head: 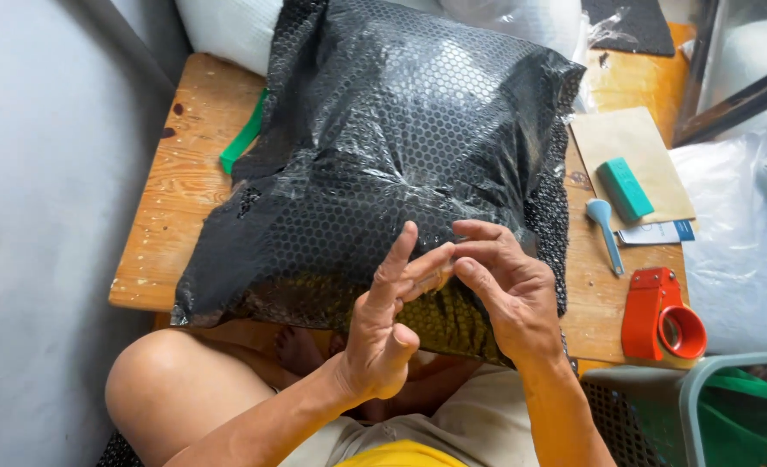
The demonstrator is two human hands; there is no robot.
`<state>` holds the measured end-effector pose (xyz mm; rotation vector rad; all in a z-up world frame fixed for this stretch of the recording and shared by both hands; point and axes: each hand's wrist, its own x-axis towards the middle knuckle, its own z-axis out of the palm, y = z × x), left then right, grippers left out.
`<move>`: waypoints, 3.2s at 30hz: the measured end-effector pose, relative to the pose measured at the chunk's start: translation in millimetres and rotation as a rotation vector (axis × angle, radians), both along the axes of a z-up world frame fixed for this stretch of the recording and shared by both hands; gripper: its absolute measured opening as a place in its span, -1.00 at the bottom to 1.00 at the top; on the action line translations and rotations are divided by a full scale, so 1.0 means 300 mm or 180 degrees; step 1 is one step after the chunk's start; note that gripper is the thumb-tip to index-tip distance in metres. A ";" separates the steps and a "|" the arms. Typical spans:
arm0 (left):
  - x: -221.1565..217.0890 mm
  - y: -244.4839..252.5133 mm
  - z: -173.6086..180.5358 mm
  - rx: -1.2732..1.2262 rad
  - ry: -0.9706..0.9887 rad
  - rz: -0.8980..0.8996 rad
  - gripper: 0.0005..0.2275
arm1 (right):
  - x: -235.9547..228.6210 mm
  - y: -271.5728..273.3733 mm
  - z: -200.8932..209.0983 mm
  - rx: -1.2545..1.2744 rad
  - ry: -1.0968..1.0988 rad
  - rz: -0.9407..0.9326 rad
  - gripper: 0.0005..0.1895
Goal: Sealing a black bubble mailer with clear tape using a handheld tape dispenser on a wooden workbench.
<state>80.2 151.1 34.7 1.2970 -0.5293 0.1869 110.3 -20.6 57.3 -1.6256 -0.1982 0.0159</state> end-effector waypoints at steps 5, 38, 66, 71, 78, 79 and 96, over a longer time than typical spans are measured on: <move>0.015 0.018 -0.059 0.0487 -0.0728 0.0408 -0.27 | 0.006 0.053 -0.026 -0.0251 -0.0608 -0.0227 -0.94; 0.036 0.141 0.047 -0.0586 0.0131 0.0167 -0.11 | -0.150 0.255 -0.111 -0.1550 -0.2408 -0.1663 -0.91; 0.545 0.371 0.023 0.0366 0.1932 0.0227 -0.36 | 0.296 0.162 -0.007 0.2494 0.1977 0.1273 -0.44; 0.560 0.373 0.023 0.0878 0.1787 0.0547 -0.52 | 0.306 0.164 -0.013 0.2196 0.2002 0.1169 -0.43; 0.580 0.369 0.002 0.1432 0.1506 0.0912 -0.40 | 0.316 0.159 -0.019 0.2124 0.1986 0.1089 -0.42; 0.575 0.367 0.000 0.1432 0.1474 0.1017 -0.39 | 0.316 0.159 -0.019 0.2084 0.1964 0.1074 -0.43; 0.583 0.287 -0.137 0.1952 0.0504 0.1738 -0.39 | 0.319 0.179 -0.029 0.1912 0.1959 0.0697 -0.41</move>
